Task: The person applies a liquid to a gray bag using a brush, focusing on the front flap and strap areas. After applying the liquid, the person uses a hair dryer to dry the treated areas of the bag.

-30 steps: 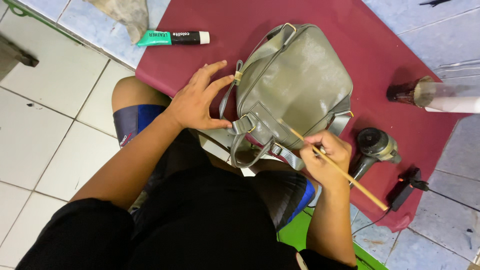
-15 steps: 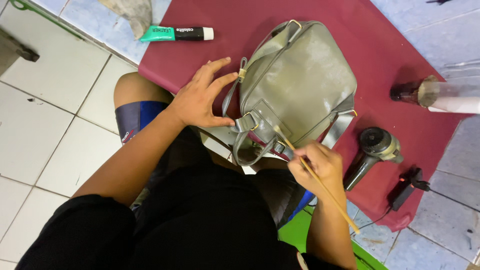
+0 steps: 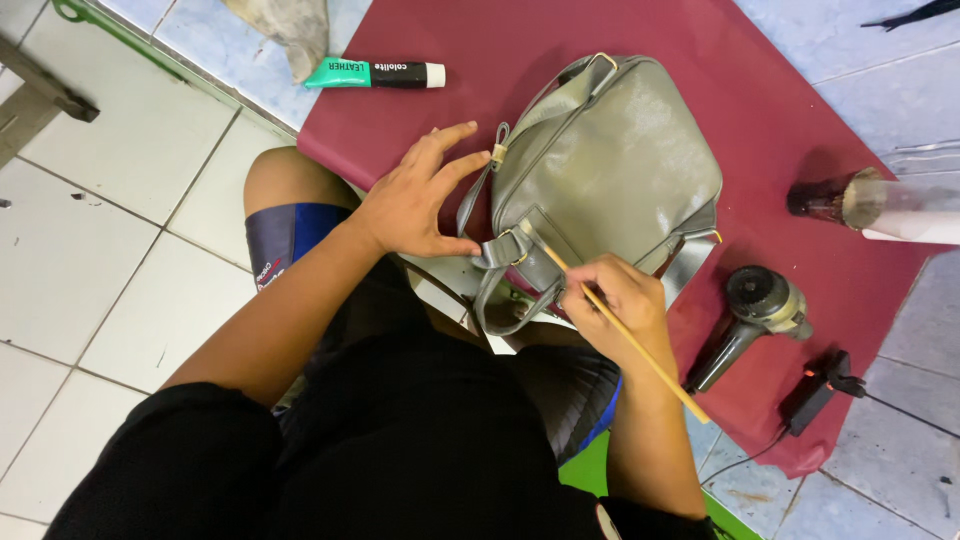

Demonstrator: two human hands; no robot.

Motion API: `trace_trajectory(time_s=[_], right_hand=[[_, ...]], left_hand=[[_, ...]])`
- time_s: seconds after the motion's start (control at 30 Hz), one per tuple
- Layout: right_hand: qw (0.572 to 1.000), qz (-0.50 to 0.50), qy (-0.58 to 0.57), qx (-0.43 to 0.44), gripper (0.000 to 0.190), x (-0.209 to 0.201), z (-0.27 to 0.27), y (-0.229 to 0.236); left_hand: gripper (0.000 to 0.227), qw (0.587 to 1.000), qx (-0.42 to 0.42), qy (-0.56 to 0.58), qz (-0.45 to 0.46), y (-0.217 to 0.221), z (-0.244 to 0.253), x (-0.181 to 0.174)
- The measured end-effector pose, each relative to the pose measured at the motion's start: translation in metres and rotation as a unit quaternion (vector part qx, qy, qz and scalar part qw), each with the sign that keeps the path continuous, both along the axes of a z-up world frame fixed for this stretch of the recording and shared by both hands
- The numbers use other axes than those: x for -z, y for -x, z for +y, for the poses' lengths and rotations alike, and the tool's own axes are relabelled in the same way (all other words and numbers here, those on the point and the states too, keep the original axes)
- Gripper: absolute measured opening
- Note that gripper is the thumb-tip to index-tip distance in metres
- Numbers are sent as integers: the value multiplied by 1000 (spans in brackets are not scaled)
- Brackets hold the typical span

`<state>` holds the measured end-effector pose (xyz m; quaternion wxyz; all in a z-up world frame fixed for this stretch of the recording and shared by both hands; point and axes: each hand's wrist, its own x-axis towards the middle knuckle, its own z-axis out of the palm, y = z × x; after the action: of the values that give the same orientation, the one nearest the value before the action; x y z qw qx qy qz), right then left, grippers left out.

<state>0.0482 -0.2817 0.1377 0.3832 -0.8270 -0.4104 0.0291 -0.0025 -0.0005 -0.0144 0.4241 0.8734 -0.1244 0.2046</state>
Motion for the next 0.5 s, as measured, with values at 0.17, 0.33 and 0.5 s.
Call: trace_trajectory(time_s=[0.17,0.33,0.5], right_hand=[[999,-12,48,17,16,-18,-19,6],[997,3,54,57,19,-18,-48,9],[996,-12,-45,82,16,-1,-53,-1]], left_hand=[[107,1000,5,-5,1,-1,1,-3],[105,1000,12,-3,1,-1,1,-4],[106,1000,13,-12,-12,-3,1,-7]])
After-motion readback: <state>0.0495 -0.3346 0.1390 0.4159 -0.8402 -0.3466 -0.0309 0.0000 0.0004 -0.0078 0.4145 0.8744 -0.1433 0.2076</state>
